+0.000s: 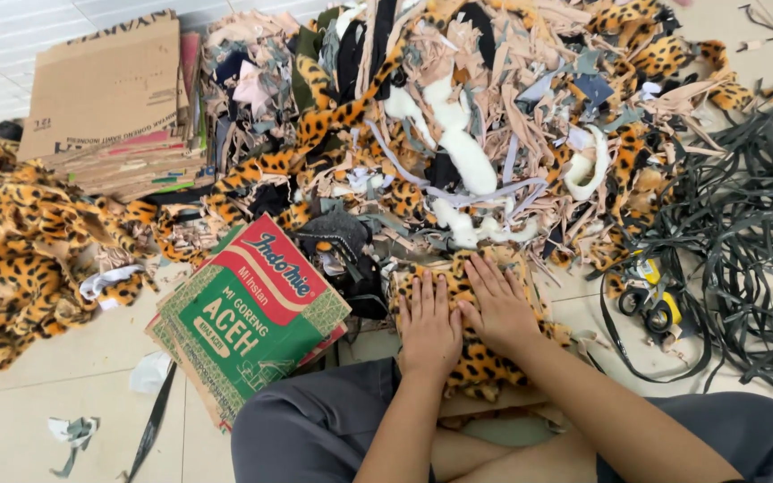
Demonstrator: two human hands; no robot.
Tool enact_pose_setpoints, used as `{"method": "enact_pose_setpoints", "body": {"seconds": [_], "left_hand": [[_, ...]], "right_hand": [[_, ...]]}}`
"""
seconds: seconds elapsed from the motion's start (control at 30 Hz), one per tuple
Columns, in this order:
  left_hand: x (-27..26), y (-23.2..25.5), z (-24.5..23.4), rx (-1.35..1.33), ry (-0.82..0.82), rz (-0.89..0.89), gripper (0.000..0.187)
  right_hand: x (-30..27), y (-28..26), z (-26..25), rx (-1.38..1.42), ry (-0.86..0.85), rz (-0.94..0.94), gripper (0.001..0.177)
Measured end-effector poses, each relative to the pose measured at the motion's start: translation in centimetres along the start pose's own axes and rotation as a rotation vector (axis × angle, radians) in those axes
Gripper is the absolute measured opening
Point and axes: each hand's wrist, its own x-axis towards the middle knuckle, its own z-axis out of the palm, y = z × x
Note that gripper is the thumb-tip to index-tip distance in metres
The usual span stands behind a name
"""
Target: Sorting leopard-print fabric scraps and placing them into cardboard boxes
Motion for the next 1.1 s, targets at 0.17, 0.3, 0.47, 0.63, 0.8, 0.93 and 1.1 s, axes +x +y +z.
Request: {"method": "enact_pose_setpoints", "body": {"seconds": [0.17, 0.3, 0.47, 0.63, 0.8, 0.93, 1.1], "left_hand": [[-0.1, -0.2, 0.4, -0.048, 0.041, 0.008, 0.062], [-0.1, 0.0, -0.6, -0.141, -0.071, -0.037, 0.062], [-0.4, -1.9, -2.3, -1.206, 0.448, -0.530, 0.052], [-1.8, -4.0, -3.8, -1.531, 0.969, -0.787, 0.040], [-2.3, -4.6, -6.7, -1.718, 0.955, -0.914, 0.027], [-3.0, -4.7, -6.6, -1.821, 1.014, -0.797, 0.016], [-2.8, -6.7, -2.0, -2.032, 1.100, -0.667, 0.012]], "right_hand": [[0.3, 1.5, 3.1, -0.095, 0.140, -0.043, 0.068], [0.7, 1.5, 2.9, -0.134, 0.072, -0.012, 0.066], [1.3, -5.6, -2.8, 0.023, 0.054, 0.007, 0.049], [6.6, -15.0, 0.8, 0.471, 0.338, -0.371, 0.029], [10.6, -19.3, 1.6, 0.453, -0.247, 0.058, 0.058], [9.6, -18.3, -0.1, 0.740, -0.082, 0.080, 0.040], [4.4, -9.2, -11.0, 1.225, 0.020, 0.080, 0.039]]}}
